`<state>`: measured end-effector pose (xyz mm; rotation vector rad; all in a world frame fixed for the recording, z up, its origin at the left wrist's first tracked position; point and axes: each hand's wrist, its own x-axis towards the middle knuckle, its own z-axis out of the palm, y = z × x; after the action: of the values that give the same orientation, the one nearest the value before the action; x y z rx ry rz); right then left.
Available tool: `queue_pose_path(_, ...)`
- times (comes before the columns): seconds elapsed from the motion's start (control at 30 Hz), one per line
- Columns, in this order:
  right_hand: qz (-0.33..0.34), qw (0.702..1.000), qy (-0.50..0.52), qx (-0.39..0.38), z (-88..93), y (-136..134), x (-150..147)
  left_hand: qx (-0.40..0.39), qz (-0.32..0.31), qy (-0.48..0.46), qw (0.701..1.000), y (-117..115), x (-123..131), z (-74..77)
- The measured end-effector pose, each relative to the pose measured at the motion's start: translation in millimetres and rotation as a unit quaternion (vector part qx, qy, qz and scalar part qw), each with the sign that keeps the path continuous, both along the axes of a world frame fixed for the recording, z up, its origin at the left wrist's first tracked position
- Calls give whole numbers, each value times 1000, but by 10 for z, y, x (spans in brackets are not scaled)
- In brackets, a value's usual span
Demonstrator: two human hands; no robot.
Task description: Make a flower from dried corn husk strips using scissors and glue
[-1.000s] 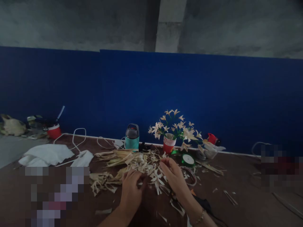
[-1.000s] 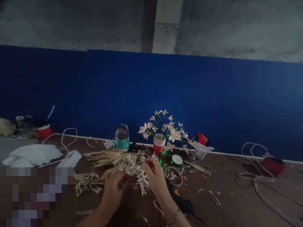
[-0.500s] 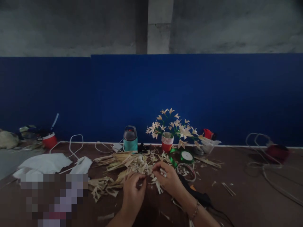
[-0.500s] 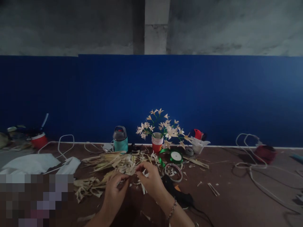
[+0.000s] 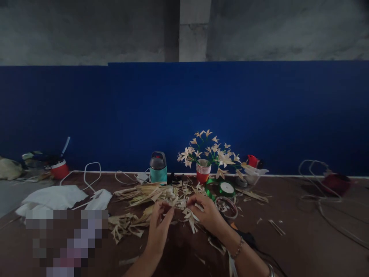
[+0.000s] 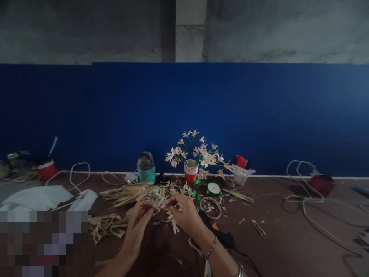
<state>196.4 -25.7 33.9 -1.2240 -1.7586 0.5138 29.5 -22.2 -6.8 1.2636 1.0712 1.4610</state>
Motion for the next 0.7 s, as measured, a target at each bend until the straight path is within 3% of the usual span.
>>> queue_pose_path(0.23, 0, 1000, 14, -27, 35, 19, 44, -30, 121, -104, 987, 133, -54, -79)
queue_pose_path(0.4, -12, 999, 21, -41, 81, 15, 82, -15, 188, -107, 976, 239, -146, -103)
queue_pose_path(0.5, -19, 999, 24, -41, 94, 14, 104, -24, 161, -117, 980, 241, -157, -91)
queue_pose_path(0.7, -7, 999, 30, -36, 110, 11, 124, -51, 47, -85, 994, 209, -141, -99)
